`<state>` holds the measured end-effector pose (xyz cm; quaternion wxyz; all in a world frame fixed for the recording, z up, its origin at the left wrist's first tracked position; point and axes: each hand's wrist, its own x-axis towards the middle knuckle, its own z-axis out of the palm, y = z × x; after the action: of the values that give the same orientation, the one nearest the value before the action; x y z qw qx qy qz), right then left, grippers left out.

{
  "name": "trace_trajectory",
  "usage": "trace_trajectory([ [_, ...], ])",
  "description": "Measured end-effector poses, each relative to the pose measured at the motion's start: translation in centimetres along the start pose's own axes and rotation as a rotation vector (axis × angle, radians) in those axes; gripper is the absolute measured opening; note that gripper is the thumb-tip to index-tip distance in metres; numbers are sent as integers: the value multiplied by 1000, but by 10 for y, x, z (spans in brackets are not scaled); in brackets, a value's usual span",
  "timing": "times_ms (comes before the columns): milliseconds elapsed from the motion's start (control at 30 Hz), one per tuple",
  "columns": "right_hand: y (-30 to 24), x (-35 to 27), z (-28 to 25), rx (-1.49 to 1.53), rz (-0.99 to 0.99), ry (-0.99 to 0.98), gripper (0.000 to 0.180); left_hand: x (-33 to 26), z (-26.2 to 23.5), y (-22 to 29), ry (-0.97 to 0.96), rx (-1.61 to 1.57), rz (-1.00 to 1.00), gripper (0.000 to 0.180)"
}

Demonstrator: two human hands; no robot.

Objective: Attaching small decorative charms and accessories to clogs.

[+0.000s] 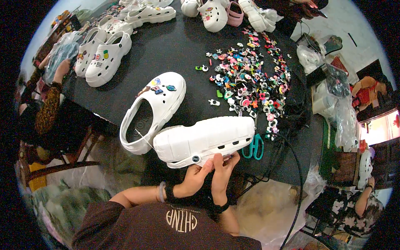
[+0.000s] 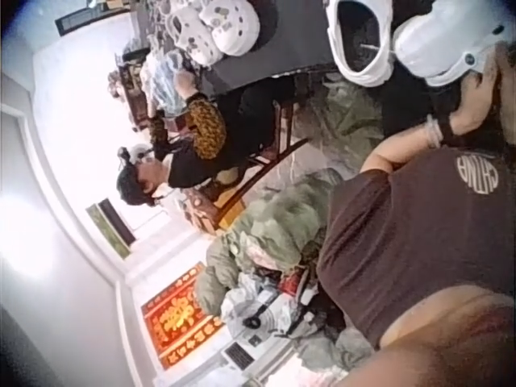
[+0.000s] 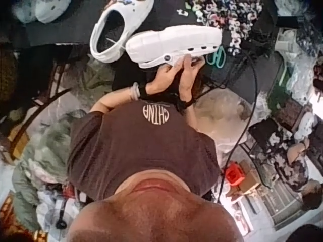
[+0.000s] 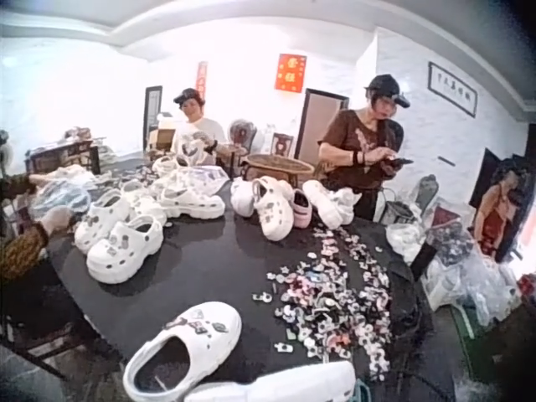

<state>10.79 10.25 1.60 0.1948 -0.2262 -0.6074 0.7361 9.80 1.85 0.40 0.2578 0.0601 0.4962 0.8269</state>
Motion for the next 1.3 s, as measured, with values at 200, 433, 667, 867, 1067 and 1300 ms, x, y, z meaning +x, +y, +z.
trace_trajectory([
  [200,6,-2,13,-140,-122,99,47,1,3,8,53,23,9,37],
  [433,23,-4,1,-332,-165,118,52,0,11,9,123,96,39,32],
  [667,22,-2,10,-427,-287,211,51,2,14,12,220,135,73,36],
  [867,11,5,8,17,19,103,41,9,17,28,249,-24,-15,30],
  [1067,-15,8,-12,484,65,-6,28,17,20,66,178,-125,-24,42],
  [1300,-30,2,-34,425,-41,75,23,18,11,106,-46,-207,-30,35],
])
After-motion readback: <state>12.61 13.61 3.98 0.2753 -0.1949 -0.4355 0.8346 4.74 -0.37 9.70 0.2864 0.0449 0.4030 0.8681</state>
